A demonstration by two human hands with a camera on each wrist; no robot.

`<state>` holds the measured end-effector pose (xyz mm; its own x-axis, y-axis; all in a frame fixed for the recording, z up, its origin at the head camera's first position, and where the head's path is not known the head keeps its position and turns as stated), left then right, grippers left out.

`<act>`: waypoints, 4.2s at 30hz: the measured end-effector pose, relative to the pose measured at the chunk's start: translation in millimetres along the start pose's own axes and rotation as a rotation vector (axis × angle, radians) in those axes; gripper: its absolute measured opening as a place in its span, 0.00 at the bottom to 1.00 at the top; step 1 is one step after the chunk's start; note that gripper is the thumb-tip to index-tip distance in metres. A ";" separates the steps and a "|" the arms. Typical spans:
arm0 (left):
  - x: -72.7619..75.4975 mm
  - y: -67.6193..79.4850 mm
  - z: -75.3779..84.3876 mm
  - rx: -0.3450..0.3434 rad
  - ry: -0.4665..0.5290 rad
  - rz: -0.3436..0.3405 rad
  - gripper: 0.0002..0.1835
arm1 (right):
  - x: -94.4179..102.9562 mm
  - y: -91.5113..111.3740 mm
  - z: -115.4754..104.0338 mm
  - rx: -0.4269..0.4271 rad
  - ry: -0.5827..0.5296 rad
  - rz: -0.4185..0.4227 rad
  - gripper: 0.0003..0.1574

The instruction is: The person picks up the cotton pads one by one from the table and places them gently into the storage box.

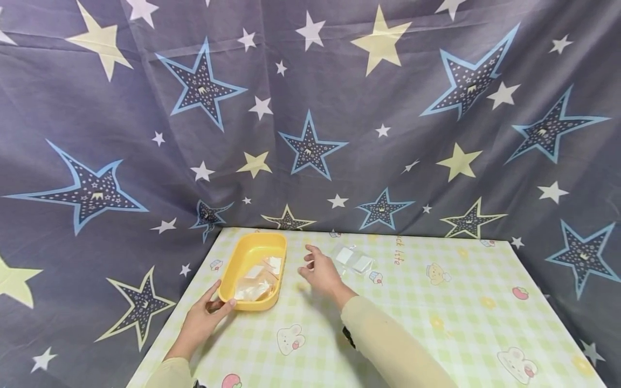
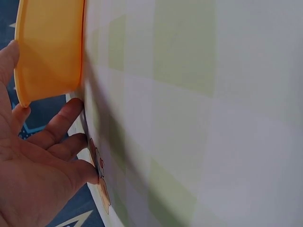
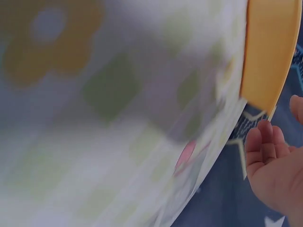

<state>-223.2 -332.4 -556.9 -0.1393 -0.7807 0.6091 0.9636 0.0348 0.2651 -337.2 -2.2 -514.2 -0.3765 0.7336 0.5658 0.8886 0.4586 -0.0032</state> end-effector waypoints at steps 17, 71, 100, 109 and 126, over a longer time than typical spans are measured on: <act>1.1 0.9 -0.6 -0.007 -0.001 -0.008 0.55 | 107.4 39.7 82.8 -0.211 0.210 0.115 0.60; 0.7 -3.0 -5.2 -0.001 -0.013 -0.003 0.56 | 117.8 70.8 127.8 -0.297 0.375 0.126 0.61; 1.2 -4.3 -5.3 0.000 -0.014 -0.007 0.55 | 127.2 81.9 139.7 -0.327 0.424 0.145 0.65; 2.2 -3.8 -3.4 0.008 -0.014 -0.008 0.56 | 130.7 84.1 138.1 -0.296 0.512 0.203 0.59; 4.3 -1.7 1.7 0.001 -0.028 -0.014 0.56 | 160.9 113.8 141.0 -0.249 0.566 0.259 0.56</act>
<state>-225.8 -334.7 -553.4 -0.1589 -0.7634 0.6260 0.9613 0.0251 0.2745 -333.6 238.7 -539.8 -0.0080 0.3967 0.9179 0.9913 0.1238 -0.0448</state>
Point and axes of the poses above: each hand's wrist, its own y-axis away from the middle knuckle, its own x-axis out of the back of the hand, z = x × y, the point moved 4 cm from there along -y, towards the middle knuckle, and after that the axes turned 13 degrees about -z, right-handed, at the moved point
